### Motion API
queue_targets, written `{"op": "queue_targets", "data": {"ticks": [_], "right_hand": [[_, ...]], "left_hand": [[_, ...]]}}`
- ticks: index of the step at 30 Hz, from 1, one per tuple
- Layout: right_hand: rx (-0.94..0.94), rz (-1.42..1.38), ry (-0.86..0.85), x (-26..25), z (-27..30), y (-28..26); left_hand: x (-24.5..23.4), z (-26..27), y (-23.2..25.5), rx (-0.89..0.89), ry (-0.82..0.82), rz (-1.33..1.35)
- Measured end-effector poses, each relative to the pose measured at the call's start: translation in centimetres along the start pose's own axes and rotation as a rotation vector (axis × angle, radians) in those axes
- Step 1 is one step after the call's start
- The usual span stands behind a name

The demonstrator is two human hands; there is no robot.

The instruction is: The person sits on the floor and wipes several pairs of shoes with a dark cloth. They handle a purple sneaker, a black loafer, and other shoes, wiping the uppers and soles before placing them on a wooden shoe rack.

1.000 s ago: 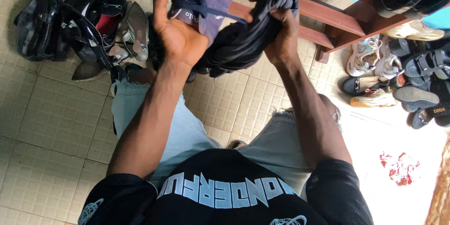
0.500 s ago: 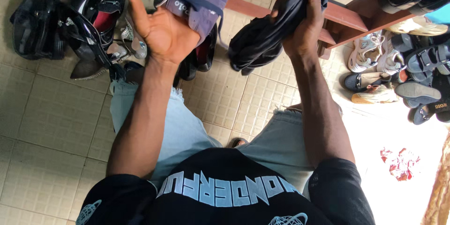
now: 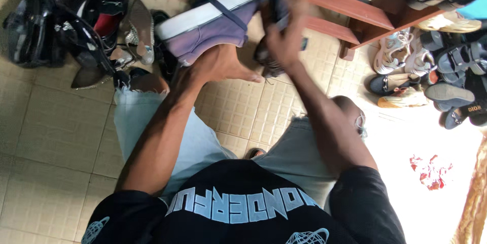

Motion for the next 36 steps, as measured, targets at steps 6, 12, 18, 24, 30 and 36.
{"op": "queue_targets", "data": {"ticks": [6, 12, 18, 24, 30, 36], "right_hand": [[0.055, -0.049, -0.377, 1.0, 0.8, -7.4], [-0.032, 0.131, 0.001, -1.5, -3.5, -1.3], [-0.142, 0.049, -0.079, -0.1, -1.6, -4.2], [-0.042, 0.046, -0.343, 0.1, -2.1, -7.0], [0.186, 0.219, -0.056, -1.0, -3.7, -3.2], [-0.128, 0.233, 0.095, -0.3, -2.0, -2.2]], "left_hand": [[-1.0, -0.1, 0.0, -0.233, -0.372, 0.127], [-4.1, -1.2, 1.1, -0.164, -0.089, 0.332], [-4.1, -1.0, 0.9, -0.218, -0.193, 0.433], [-3.9, -0.8, 0.0, -0.213, -0.119, 0.442], [-4.3, -1.8, 1.6, -0.504, -0.263, 0.720], [-5.0, -2.3, 3.6, -0.144, 0.105, 1.325]]}}
Point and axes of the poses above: each hand's wrist, its own z-axis away from the middle knuckle, its own x-axis out of the palm, y = z × x, the point moved 1 cm from there along -z, towards the middle knuckle, and after that the axes turned 12 degrees about -z, right-handed, at the moved point
